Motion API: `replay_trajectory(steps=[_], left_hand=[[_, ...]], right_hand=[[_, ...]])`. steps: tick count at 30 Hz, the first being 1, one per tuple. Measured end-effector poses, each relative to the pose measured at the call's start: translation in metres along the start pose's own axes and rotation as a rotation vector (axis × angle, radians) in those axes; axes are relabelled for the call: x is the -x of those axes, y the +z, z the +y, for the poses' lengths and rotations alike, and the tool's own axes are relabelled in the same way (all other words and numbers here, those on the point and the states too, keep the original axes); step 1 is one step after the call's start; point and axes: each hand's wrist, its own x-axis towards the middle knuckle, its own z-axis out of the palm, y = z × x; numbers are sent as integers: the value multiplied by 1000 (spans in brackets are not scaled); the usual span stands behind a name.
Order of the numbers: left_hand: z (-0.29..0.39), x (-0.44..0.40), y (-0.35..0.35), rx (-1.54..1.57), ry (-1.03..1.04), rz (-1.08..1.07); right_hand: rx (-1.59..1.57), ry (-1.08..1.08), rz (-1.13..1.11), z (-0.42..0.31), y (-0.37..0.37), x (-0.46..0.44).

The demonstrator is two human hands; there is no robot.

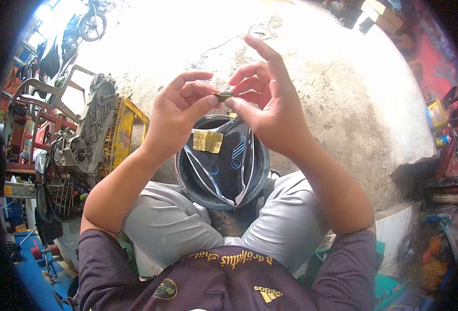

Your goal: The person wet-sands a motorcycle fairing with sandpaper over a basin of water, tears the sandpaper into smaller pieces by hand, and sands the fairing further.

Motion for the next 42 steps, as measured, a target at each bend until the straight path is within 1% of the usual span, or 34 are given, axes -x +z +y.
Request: replay_trajectory(steps=[8,14,16,20,22,29,31,32,34,38,41,42], left_hand=[[1,1,-1,14,-12,-17],[1,1,-2,-35,3,-30],[2,1,0,-107,18,5],[1,0,0,-137,28,45],[2,0,1,-190,81,66],[2,1,1,-322,121,68],[5,1,1,-287,25,68],[2,0,-1,-287,27,68],[-5,-1,-4,7,8,18],[-3,0,-4,80,-47,6],[-5,0,-5,89,-67,15],[-8,-1,-5,135,-84,19]], right_hand=[[-35,0,31,0,-1,-1],[-48,45,3,-2,-1,-2],[-29,58,-8,-1,-1,-2],[-15,74,-10,-2,-1,-1],[11,111,-16,-3,-2,-1],[-13,122,-23,-2,-2,-2],[20,39,29,-3,0,-1],[21,37,29,-3,-1,-1],[38,44,4,-4,-3,-1],[23,65,0,-6,-2,0],[16,35,-28,-3,-1,0],[-8,31,-25,-2,-1,-1]])
